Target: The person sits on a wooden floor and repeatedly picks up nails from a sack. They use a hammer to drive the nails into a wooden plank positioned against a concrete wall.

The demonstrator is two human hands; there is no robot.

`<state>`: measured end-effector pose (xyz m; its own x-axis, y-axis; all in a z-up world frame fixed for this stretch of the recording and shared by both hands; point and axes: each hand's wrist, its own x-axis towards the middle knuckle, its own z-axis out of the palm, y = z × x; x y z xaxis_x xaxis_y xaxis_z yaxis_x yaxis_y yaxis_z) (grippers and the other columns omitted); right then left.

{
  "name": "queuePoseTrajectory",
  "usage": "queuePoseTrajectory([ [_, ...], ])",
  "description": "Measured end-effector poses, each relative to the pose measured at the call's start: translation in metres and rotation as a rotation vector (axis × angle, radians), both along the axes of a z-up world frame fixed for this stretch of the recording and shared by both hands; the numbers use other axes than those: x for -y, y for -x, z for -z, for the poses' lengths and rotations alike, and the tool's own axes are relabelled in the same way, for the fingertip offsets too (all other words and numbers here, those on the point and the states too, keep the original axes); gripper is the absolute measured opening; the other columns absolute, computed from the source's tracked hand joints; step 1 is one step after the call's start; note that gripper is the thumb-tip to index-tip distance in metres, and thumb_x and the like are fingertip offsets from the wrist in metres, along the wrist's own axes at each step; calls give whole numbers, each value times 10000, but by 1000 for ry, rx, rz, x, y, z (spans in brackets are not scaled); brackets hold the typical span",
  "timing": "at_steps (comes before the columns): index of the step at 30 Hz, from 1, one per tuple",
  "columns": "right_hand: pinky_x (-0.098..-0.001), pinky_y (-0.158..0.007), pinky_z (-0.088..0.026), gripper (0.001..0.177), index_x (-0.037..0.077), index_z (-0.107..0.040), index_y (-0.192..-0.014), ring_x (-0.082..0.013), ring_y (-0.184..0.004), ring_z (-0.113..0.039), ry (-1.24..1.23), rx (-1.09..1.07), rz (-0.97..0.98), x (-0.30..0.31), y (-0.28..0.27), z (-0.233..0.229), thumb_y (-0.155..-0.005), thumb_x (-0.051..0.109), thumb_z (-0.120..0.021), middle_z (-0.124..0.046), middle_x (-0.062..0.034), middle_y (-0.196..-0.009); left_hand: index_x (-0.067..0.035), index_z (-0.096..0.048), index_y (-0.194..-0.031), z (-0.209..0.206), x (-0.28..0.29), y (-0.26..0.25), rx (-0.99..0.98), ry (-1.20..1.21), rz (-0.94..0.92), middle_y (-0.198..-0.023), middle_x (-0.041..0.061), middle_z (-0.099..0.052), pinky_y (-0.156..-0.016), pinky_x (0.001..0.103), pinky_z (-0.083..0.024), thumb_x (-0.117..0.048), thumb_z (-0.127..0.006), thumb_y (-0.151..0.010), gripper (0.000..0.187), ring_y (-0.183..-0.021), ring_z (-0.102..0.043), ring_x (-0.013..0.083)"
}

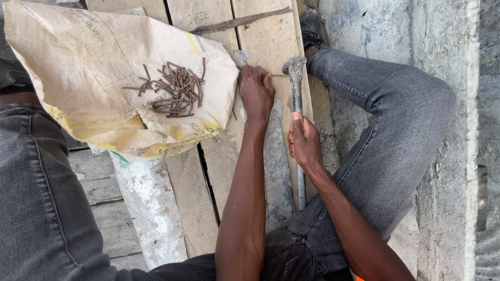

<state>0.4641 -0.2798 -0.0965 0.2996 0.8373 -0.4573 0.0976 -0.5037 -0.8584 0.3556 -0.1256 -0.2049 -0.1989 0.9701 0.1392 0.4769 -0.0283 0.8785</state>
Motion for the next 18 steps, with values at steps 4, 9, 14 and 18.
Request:
queuePoseTrajectory([
  [4, -258, -348, -378, 531, 129, -577, -955, -45, -406, -420, 30, -20, 11, 0, 7, 17, -1323, 495, -466, -445, 28, -652, -130, -763, -894, 2, -1, -5, -4, 19, -20, -954, 43, -599, -765, 553, -609, -149, -841, -1008, 139, -945, -743, 439],
  [9, -274, -338, -367, 527, 130, -571, -939, -56, -397, -420, 40, 24, -12, -9, 4, 30, -1319, 487, -493, -467, 23, -630, -117, -779, -932, -2, -5, -2, 36, 76, 0, -990, 81, -640, -790, 602, -618, -140, -809, -1048, 122, -973, -748, 505],
  [14, -267, -336, -364, 521, 136, -565, -924, -59, -390, -418, 54, 22, -18, -9, 12, 9, -1318, 466, -477, -447, 25, -625, -94, -803, -955, -5, -5, 5, 79, 79, 36, -1003, 125, -658, -797, 615, -622, -112, -802, -1048, 95, -994, -747, 544],
  [18, -259, -346, -366, 512, 131, -565, -939, -52, -403, -423, 32, 22, -8, -5, 13, 9, -1322, 460, -477, -442, 30, -644, -88, -810, -982, -5, -3, 8, 61, 100, 66, -1015, 134, -679, -814, 634, -627, -122, -833, -1027, 61, -1023, -753, 553],
])
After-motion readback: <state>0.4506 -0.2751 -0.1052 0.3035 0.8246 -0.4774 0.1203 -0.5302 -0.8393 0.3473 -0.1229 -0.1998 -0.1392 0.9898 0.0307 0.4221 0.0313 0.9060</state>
